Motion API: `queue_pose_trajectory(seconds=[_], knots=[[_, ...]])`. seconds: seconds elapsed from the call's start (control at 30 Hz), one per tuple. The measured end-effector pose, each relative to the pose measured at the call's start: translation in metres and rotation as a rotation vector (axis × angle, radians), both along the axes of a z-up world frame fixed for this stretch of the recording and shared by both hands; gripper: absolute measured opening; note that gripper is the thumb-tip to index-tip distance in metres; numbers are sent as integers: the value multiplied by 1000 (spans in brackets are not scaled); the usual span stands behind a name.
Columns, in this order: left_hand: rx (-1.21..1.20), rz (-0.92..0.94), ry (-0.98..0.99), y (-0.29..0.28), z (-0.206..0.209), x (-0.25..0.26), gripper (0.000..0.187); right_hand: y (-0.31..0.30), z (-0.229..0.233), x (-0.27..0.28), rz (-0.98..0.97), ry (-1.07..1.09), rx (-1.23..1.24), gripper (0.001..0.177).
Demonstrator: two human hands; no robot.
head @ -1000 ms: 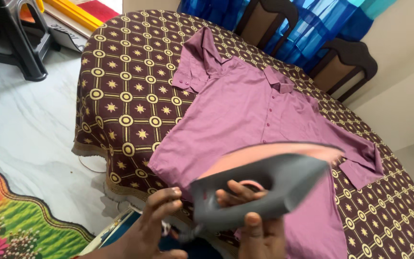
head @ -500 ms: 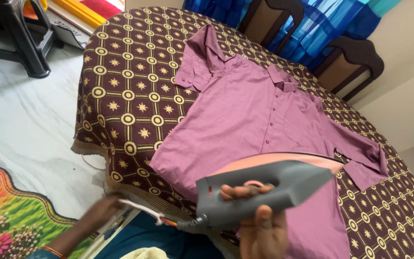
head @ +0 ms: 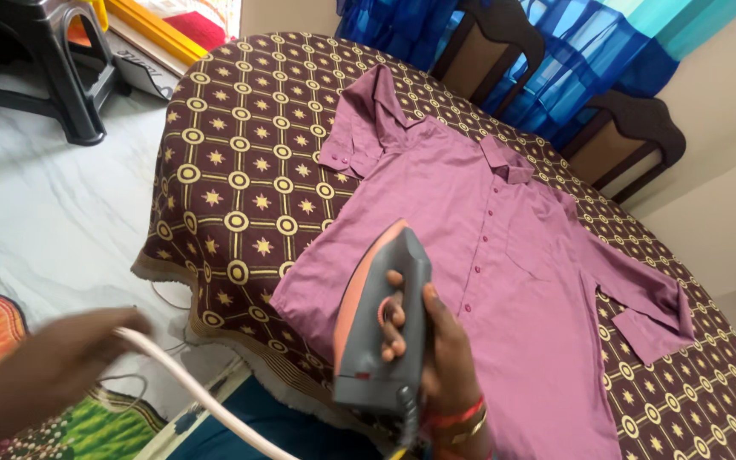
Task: The person irons a pink shirt laid out on a patterned table. They smooth the fabric, use an electric iron on the body and sleeves, and adjust the shirt's position during the process.
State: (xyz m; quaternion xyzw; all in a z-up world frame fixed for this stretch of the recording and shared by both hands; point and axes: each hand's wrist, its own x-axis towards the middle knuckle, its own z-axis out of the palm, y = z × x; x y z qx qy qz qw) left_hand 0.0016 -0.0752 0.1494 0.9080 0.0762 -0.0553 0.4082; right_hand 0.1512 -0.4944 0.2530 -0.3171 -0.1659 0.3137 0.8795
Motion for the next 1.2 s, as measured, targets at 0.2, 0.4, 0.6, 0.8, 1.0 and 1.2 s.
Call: queue_pose_trajectory(seconds=[0.2, 0.4, 0.6, 0.8, 1.0, 1.2], knots=[[-105, -843, -93, -84, 65, 88, 47, 14, 3, 66, 109, 77, -137, 52], [88, -557, -564, -108, 62, 281, 26, 29, 7, 77, 72, 40, -445, 50], [335, -330, -557, -139, 17, 469, 48, 24, 13, 83, 33, -372, -857, 49], [559, -406, -416, -140, -12, 566, 57, 36, 2, 166, -129, -288, -929, 49], [742, -282, -431, -99, -10, 596, 60, 33, -5, 289, -220, -322, -848, 49], [763, -75, -350, -65, 1, 592, 54, 33, -2, 359, -271, -251, -901, 40]])
